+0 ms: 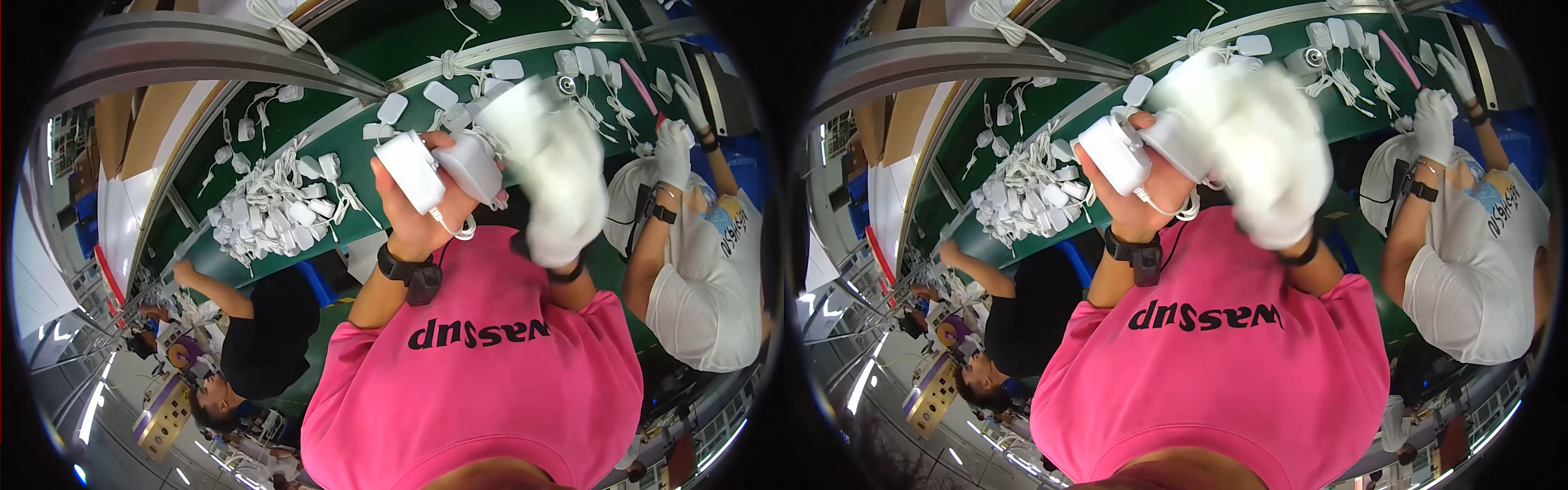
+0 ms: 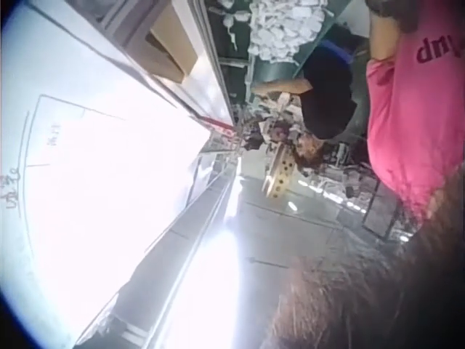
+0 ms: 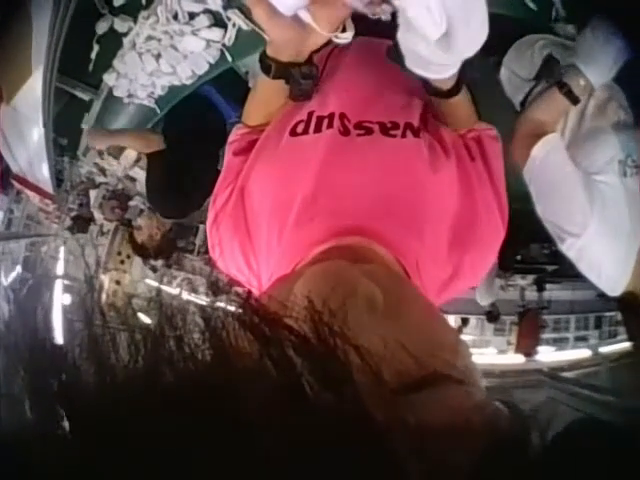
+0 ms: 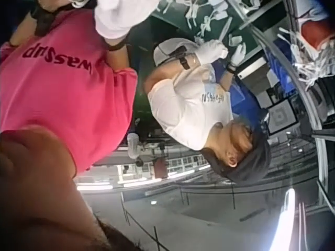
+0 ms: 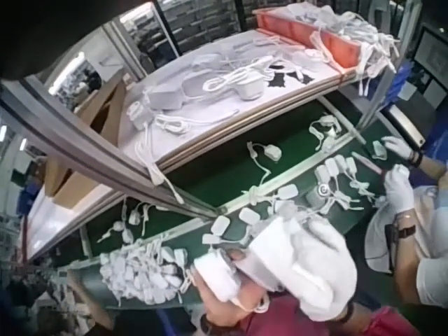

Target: The person picks up chargers, wipes them with a cloth, applies a sticker to one, and places them into a blue bin.

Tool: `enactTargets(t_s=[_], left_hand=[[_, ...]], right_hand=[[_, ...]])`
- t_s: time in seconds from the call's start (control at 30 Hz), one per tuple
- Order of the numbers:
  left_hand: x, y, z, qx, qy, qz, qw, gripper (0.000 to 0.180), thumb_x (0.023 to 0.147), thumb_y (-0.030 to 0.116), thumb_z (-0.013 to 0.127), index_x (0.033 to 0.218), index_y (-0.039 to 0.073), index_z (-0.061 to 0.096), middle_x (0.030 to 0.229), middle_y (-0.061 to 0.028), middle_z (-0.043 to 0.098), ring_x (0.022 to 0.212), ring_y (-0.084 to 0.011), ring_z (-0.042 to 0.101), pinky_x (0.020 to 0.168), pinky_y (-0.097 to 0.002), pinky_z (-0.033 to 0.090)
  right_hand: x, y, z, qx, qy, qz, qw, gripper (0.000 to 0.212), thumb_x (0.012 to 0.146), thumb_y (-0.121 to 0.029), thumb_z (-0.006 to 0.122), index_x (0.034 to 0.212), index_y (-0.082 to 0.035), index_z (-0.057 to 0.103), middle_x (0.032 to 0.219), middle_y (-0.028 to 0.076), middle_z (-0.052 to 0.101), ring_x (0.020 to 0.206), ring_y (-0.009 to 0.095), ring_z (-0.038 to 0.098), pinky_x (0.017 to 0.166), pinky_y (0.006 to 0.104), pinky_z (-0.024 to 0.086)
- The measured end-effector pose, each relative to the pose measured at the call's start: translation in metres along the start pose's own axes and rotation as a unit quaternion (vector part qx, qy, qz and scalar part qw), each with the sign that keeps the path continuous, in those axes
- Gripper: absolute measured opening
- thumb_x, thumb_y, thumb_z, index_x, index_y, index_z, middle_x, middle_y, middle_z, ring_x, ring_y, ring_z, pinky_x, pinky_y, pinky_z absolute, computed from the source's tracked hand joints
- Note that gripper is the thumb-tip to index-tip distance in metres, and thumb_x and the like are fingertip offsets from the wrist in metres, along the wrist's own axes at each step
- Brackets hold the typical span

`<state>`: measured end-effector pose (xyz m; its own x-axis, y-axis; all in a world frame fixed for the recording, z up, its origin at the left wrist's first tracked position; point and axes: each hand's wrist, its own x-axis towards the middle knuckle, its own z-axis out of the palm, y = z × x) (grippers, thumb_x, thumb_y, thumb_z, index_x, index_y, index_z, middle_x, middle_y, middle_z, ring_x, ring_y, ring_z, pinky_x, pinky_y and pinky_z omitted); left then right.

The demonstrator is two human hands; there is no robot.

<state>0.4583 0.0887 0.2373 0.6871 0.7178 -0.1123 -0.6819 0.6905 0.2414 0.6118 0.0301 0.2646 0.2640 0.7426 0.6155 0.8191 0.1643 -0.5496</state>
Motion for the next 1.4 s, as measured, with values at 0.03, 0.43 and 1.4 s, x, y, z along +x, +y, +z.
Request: enactTargets(t_s=[0.03,0.43,1.4], left_hand=[[-0.003,0.001,-0.008,-0.001,0.0,-0.002,1.0,0.076,0.078,0.074,0.04,0.117,0.009,0.047,0.12,-0.0221,0.047,0.106,-0.0415,0.048,0.079,-0.0539,0.045],[-0.016,-0.008,-0.047,-0.125,0.107,-0.048,0.985,0.079,0.082,0.07,0.036,0.12,0.001,0.044,0.117,-0.0145,0.052,0.106,-0.0269,0.052,0.093,-0.037,0.041],[-0.014,0.004,0.006,0.19,0.063,0.127,0.971,0.069,0.078,0.061,0.055,0.115,0.004,0.045,0.115,-0.0177,0.045,0.108,-0.0314,0.049,0.086,-0.0466,0.044]], right_hand=[[0.005,-0.019,-0.006,-0.013,-0.143,-0.09,0.986,0.031,0.067,-0.016,0.064,0.097,-0.01,0.065,0.107,0.008,0.061,0.102,0.026,0.056,0.085,0.0385,0.044],[-0.011,-0.048,0.033,0.05,-0.086,-0.145,0.984,0.029,0.06,-0.027,0.061,0.084,-0.009,0.061,0.098,0.008,0.062,0.098,0.028,0.055,0.072,0.0437,0.042],[-0.007,-0.033,0.017,0.197,-0.005,-0.075,0.978,0.034,0.09,-0.016,0.055,0.118,0.002,0.054,0.117,0.025,0.055,0.109,0.032,0.055,0.097,0.0424,0.041]])
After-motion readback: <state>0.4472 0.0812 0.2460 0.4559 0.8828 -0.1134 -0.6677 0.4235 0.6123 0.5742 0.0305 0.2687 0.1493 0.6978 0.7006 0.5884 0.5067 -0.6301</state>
